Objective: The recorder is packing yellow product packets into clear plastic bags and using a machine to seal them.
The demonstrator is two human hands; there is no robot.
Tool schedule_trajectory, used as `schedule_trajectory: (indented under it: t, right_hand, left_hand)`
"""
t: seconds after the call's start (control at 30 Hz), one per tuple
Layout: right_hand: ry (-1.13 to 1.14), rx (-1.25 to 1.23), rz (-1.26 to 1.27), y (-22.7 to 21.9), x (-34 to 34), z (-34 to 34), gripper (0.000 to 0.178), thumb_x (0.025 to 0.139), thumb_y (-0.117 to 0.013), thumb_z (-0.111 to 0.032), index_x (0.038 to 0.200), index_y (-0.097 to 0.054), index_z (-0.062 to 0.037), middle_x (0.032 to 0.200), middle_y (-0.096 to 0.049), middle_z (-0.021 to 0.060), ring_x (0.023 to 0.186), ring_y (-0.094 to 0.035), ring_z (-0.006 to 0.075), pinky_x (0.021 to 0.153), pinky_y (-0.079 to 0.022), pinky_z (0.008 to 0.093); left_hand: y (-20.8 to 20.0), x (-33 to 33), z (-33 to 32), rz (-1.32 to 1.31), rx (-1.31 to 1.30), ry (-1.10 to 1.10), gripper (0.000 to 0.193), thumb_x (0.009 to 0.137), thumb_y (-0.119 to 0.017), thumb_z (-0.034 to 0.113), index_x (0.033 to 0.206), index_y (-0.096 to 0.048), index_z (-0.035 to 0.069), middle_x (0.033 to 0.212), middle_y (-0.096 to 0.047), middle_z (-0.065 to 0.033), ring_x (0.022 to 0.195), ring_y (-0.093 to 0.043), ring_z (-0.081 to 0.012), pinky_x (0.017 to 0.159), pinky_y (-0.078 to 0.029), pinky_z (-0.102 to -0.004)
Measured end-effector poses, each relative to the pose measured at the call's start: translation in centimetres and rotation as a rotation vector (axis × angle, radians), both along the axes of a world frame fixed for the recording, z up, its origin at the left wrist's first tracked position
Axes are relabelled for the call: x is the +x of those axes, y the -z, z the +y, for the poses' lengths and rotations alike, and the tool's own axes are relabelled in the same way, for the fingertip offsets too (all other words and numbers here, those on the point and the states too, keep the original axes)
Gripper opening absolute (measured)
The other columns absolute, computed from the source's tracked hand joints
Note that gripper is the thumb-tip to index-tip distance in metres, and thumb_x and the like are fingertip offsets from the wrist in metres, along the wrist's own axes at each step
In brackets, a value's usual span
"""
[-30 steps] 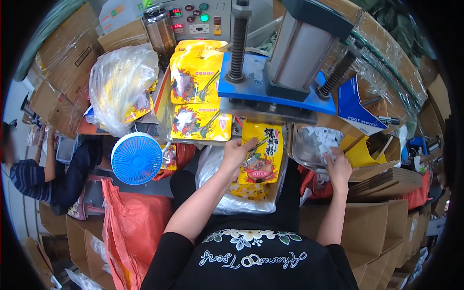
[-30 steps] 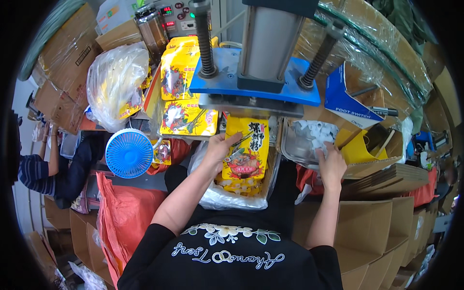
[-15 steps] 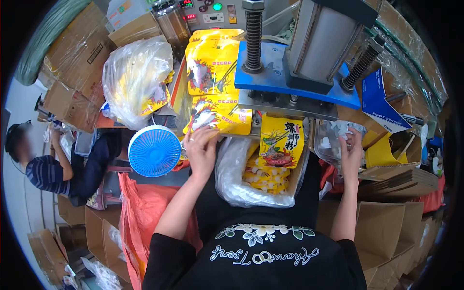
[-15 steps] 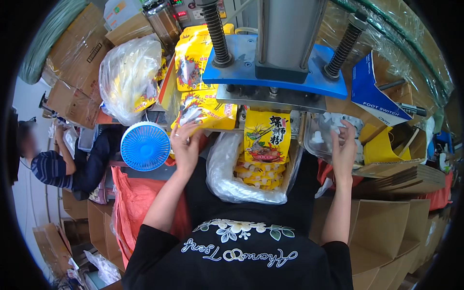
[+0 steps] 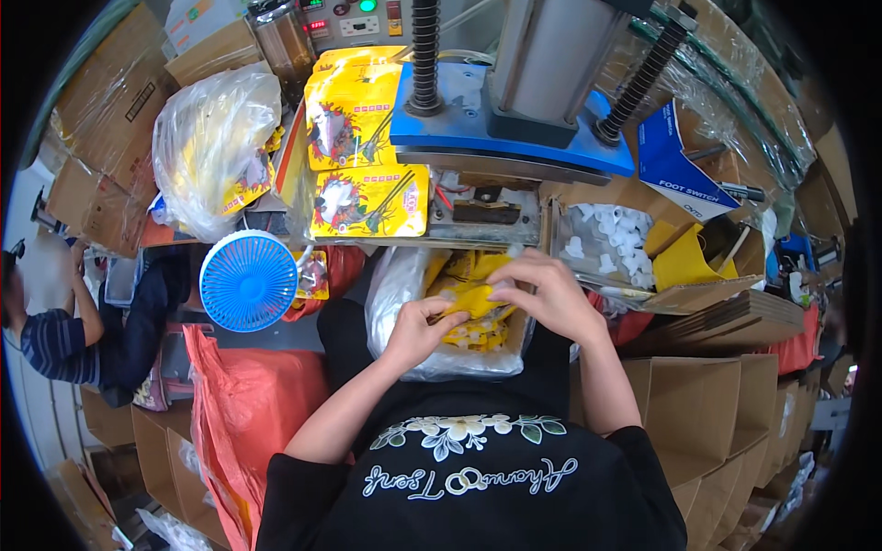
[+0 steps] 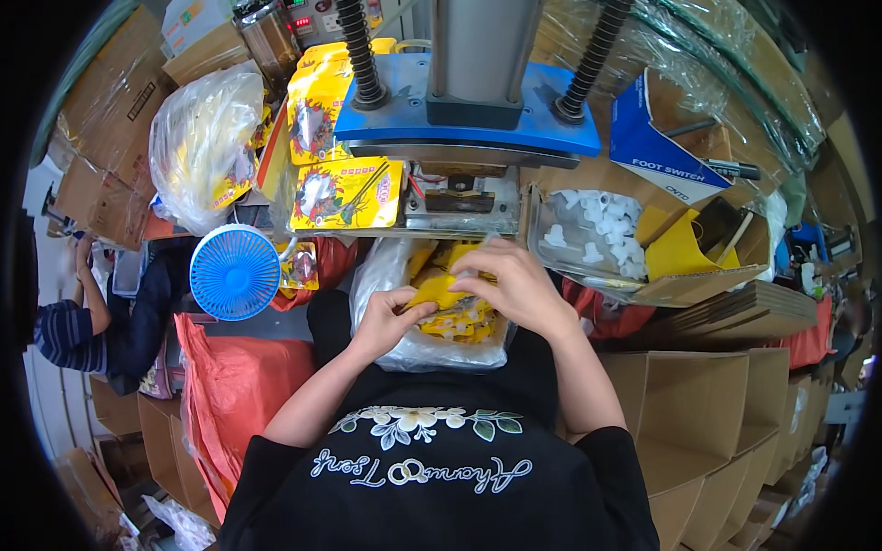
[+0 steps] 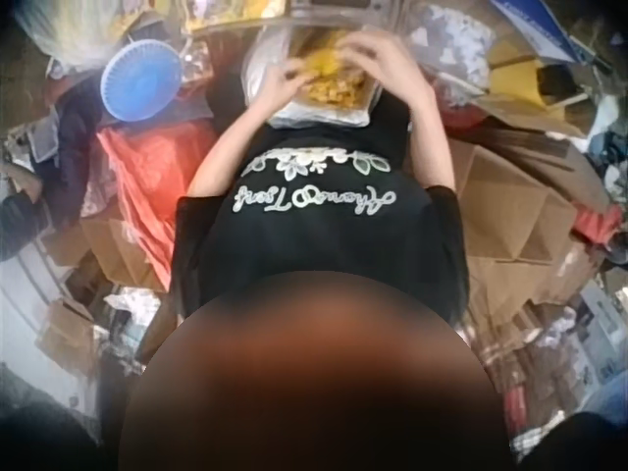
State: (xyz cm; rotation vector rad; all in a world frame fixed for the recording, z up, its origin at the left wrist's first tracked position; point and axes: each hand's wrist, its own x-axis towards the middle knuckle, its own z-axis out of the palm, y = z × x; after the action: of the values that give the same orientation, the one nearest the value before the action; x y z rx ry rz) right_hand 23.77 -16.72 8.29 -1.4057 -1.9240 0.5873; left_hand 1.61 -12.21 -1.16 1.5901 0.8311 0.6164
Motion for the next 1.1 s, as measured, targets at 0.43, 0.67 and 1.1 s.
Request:
schedule_trajectory:
  t: [0.43, 0.67, 1.1]
  right_hand:
    - [0.753, 0.031, -0.267, 3.2, 8.6, -1.3, 0.024, 0.086, -0.066, -0.017, 0.105, -0.067, -0.0024, 0.09, -0.069, 0.0145, 0.082, -0.067, 0.0275, 0.072, -0.051, 0.0341]
    - [0.66, -0.019, -0.152, 5.4, 8.1, -0.7, 0.022, 0.081, -0.068, -0.01, 0.101, -0.064, -0.0022, 0.091, -0.063, 0.015, 0.083, -0.064, 0.0291, 0.072, -0.049, 0.037]
    - [0.641, 0.038, 0.205, 5.5, 8.5, -1.5, 0.022, 0.086, -0.065, -0.003, 0.106, -0.059, -0.002, 0.09, -0.059, 0.0036, 0.081, -0.055, 0.011, 0.074, -0.045, 0.0247]
  left_hand:
    - [-1.4, 7.4, 5.8, -0.428, -0.592, -0.281, 0.023, 0.086, -0.071, 0.014, 0.09, -0.068, -0.009, 0.083, -0.071, -0.0105, 0.067, -0.064, -0.0113, 0.059, -0.049, -0.0246]
    - [-3.4, 4.8, 6.3, -0.134, -0.094, -0.25, 0.028, 0.088, -0.069, 0.018, 0.104, -0.068, -0.006, 0.089, -0.071, -0.0074, 0.079, -0.064, -0.011, 0.069, -0.051, -0.0238]
    - [-5.0, -5.0, 6.4, 0.12, 0.731, -0.578, 0.011, 0.083, -0.067, 0.0, 0.093, -0.071, 0.003, 0.092, -0.069, -0.0081, 0.09, -0.065, -0.0195, 0.092, -0.041, -0.0345]
